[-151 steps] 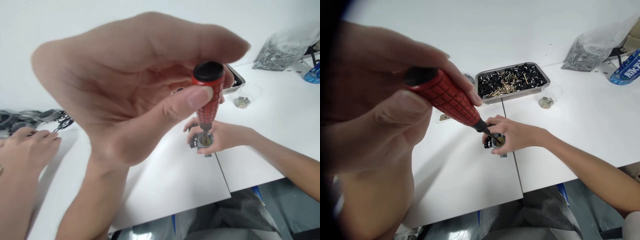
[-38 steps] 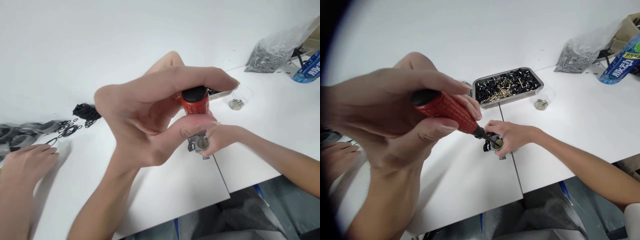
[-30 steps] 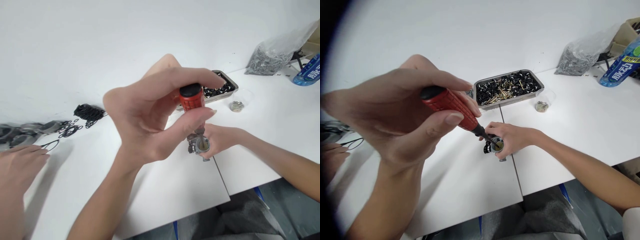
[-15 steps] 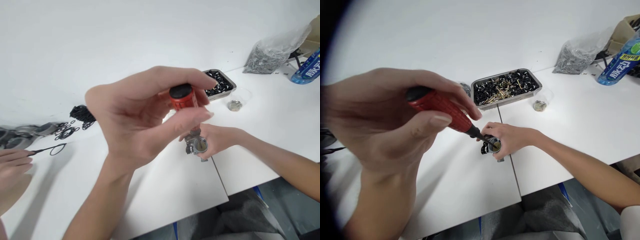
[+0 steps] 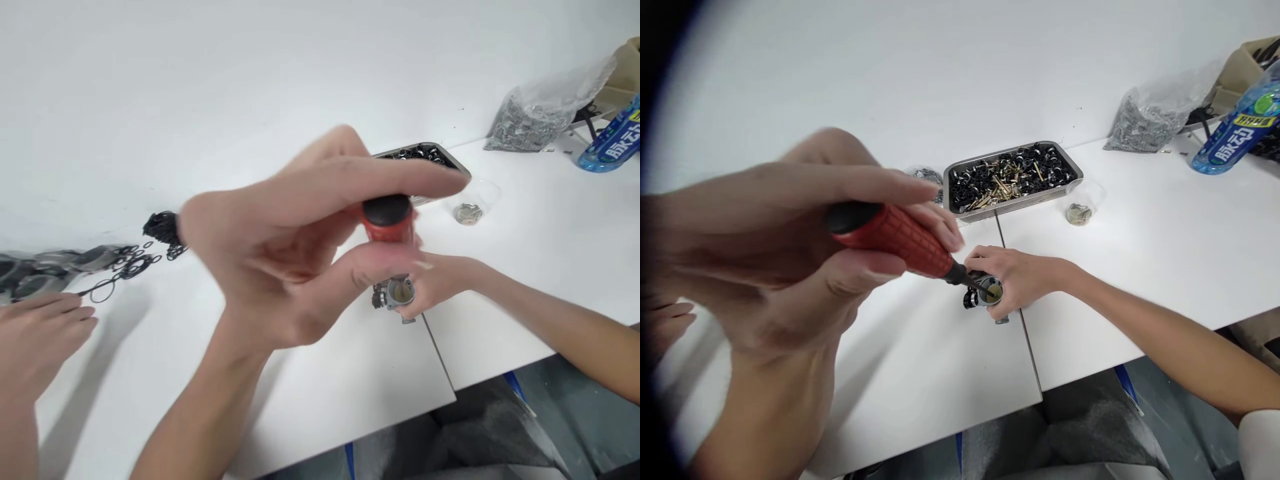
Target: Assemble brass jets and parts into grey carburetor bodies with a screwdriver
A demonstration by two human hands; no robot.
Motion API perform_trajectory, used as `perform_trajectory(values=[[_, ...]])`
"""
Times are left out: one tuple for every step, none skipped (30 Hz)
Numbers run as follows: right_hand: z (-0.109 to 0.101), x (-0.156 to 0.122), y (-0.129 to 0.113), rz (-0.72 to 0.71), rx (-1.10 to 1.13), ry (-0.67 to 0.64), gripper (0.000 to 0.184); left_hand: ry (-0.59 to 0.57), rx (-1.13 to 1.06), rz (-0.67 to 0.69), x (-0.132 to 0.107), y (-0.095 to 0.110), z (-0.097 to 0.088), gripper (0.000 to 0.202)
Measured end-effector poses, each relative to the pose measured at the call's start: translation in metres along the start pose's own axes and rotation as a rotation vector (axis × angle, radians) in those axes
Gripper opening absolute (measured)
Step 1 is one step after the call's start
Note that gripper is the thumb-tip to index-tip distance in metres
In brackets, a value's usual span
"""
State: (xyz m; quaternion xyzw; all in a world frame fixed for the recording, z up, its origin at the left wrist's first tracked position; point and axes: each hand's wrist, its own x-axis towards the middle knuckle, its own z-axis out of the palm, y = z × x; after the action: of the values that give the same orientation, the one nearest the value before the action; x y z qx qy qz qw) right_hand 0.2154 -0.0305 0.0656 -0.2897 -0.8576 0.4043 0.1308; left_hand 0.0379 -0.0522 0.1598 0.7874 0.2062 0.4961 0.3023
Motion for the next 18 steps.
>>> perform_trajectory(values=[[0.000, 0.000, 0.000, -0.003, -0.011, 0.011, 0.054, -0.043, 0.004, 0.028, -0.001, -0.001, 0.000, 0.024], [0.000, 0.000, 0.000, -0.009, -0.020, 0.018, 0.055, -0.087, 0.016, 0.061, -0.002, -0.002, -0.001, 0.025], [0.001, 0.000, 0.000, -0.016, -0.024, 0.020, 0.054, -0.121, 0.035, 0.092, -0.003, -0.002, -0.001, 0.027], [0.001, 0.000, 0.000, -0.020, -0.023, 0.019, 0.053, -0.139, 0.062, 0.121, -0.003, -0.003, -0.001, 0.029], [0.000, 0.000, 0.000, -0.025, -0.017, 0.015, 0.052, -0.142, 0.091, 0.148, -0.004, -0.004, 0.000, 0.030], [0.000, 0.000, 0.001, -0.031, -0.006, 0.011, 0.051, -0.136, 0.108, 0.173, -0.004, -0.004, 0.001, 0.031], [0.000, 0.001, 0.002, -0.039, 0.007, 0.007, 0.051, -0.125, 0.107, 0.191, -0.004, -0.004, 0.002, 0.032], [0.000, 0.001, 0.003, -0.052, 0.021, 0.004, 0.052, -0.117, 0.088, 0.200, -0.004, -0.005, 0.002, 0.031], [0.000, 0.001, 0.005, -0.066, 0.037, 0.000, 0.052, -0.126, 0.053, 0.193, -0.003, -0.005, 0.003, 0.031], [0.000, 0.001, 0.007, -0.081, 0.053, -0.005, 0.053, -0.137, 0.008, 0.171, -0.002, -0.006, 0.003, 0.030], [0.000, 0.001, 0.008, -0.095, 0.068, -0.010, 0.054, -0.142, -0.044, 0.134, 0.000, -0.007, 0.001, 0.029], [0.000, 0.001, 0.010, -0.108, 0.079, -0.015, 0.055, -0.125, -0.093, 0.091, 0.003, -0.008, -0.001, 0.028], [0.000, 0.002, 0.012, -0.119, 0.086, -0.018, 0.056, -0.078, -0.135, 0.047, 0.005, -0.011, -0.005, 0.026], [0.000, 0.002, 0.013, -0.128, 0.086, -0.018, 0.057, 0.005, -0.168, 0.010, 0.008, -0.014, -0.010, 0.022], [0.000, 0.002, 0.014, -0.133, 0.078, -0.016, 0.058, 0.134, -0.188, -0.016, 0.011, -0.019, -0.016, 0.017], [0.000, 0.002, 0.015, -0.134, 0.063, -0.015, 0.058, 0.240, -0.201, -0.013, 0.013, -0.026, -0.023, 0.016], [0.000, 0.002, 0.015, -0.134, 0.048, -0.017, 0.057, 0.367, -0.198, 0.019, 0.014, -0.034, -0.030, 0.018], [0.000, 0.002, 0.015, -0.135, 0.034, -0.021, 0.057, 0.475, -0.201, 0.024, 0.014, -0.044, -0.036, 0.020]])
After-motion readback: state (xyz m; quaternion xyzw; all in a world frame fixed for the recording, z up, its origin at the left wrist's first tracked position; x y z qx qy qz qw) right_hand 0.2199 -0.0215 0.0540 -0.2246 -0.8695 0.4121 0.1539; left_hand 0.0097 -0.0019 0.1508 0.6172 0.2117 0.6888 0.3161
